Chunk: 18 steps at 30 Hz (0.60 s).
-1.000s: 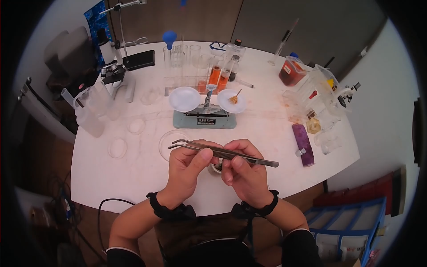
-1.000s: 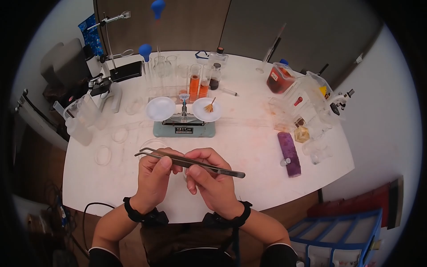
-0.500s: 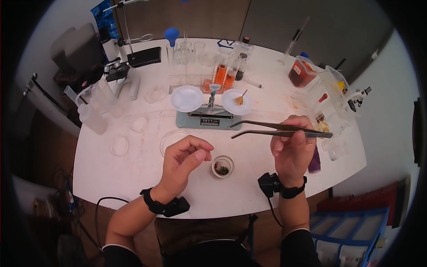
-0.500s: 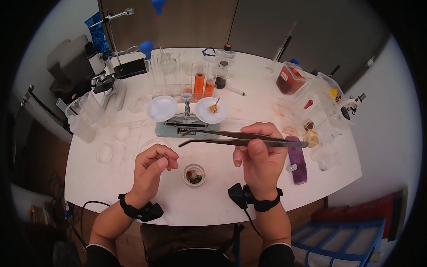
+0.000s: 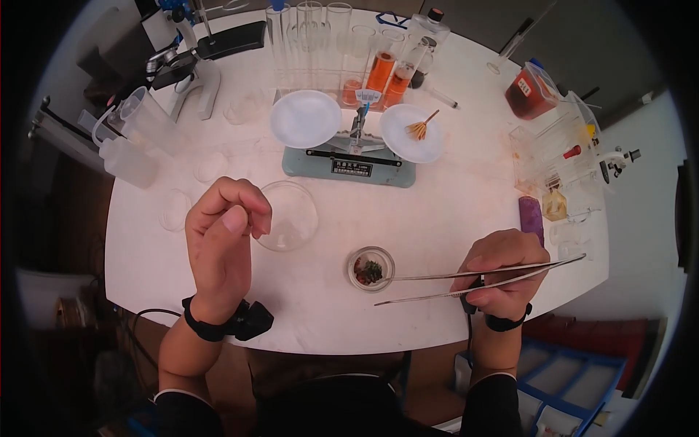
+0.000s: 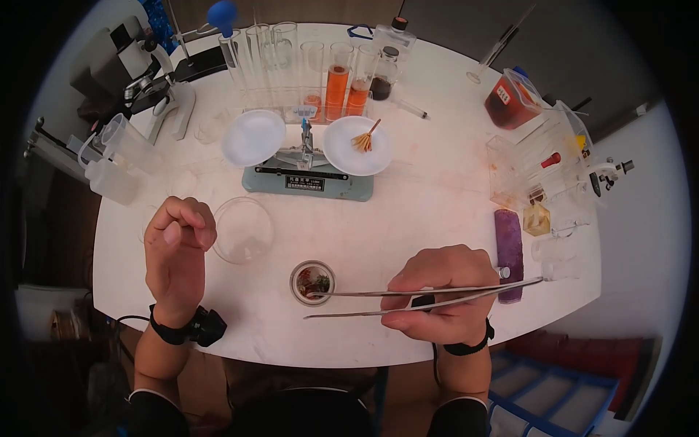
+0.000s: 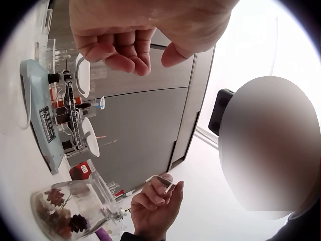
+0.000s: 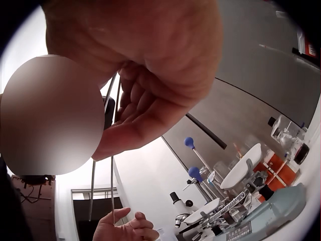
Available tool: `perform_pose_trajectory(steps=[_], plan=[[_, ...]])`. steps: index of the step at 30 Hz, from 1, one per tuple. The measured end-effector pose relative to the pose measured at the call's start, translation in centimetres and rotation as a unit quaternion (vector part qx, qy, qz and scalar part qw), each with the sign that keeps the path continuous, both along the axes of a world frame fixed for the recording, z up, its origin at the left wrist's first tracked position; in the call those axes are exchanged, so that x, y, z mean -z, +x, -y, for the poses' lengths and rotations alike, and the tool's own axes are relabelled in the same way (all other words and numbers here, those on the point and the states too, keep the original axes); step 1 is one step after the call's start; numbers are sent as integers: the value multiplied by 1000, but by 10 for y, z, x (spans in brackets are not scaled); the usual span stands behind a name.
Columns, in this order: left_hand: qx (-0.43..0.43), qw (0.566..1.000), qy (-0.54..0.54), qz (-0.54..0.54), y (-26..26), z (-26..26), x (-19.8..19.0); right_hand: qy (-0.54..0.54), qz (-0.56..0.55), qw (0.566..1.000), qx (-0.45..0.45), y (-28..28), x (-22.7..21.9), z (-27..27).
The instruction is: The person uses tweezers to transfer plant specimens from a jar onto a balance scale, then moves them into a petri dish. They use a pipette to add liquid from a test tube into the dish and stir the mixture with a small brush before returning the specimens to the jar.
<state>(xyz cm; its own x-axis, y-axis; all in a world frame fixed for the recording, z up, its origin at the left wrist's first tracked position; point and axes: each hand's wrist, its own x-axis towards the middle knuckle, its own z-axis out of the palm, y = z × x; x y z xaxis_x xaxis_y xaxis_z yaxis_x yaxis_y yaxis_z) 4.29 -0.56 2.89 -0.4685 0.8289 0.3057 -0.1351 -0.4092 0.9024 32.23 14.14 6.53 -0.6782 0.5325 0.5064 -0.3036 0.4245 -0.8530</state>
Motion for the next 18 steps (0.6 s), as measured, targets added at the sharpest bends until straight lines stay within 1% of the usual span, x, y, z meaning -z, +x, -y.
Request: perform_pose_trajectory(steps=[2,3,6,10,18], plan=[[-10,1000,7,-12,-1,1,0,57,16,998,32,1,2,2],[-14,1000,4,-22,-2,2,2,66,6,997,31,-2,3,2],[-6,1000,-15,-24,3,3,2,117,29,992,41,-8,3,3],[30,998,-37,-42,6,2,4,127,104,986,41,-12,3,8],[45,996,-69,-32,6,4,0,188,144,971,24,-24,11,11]])
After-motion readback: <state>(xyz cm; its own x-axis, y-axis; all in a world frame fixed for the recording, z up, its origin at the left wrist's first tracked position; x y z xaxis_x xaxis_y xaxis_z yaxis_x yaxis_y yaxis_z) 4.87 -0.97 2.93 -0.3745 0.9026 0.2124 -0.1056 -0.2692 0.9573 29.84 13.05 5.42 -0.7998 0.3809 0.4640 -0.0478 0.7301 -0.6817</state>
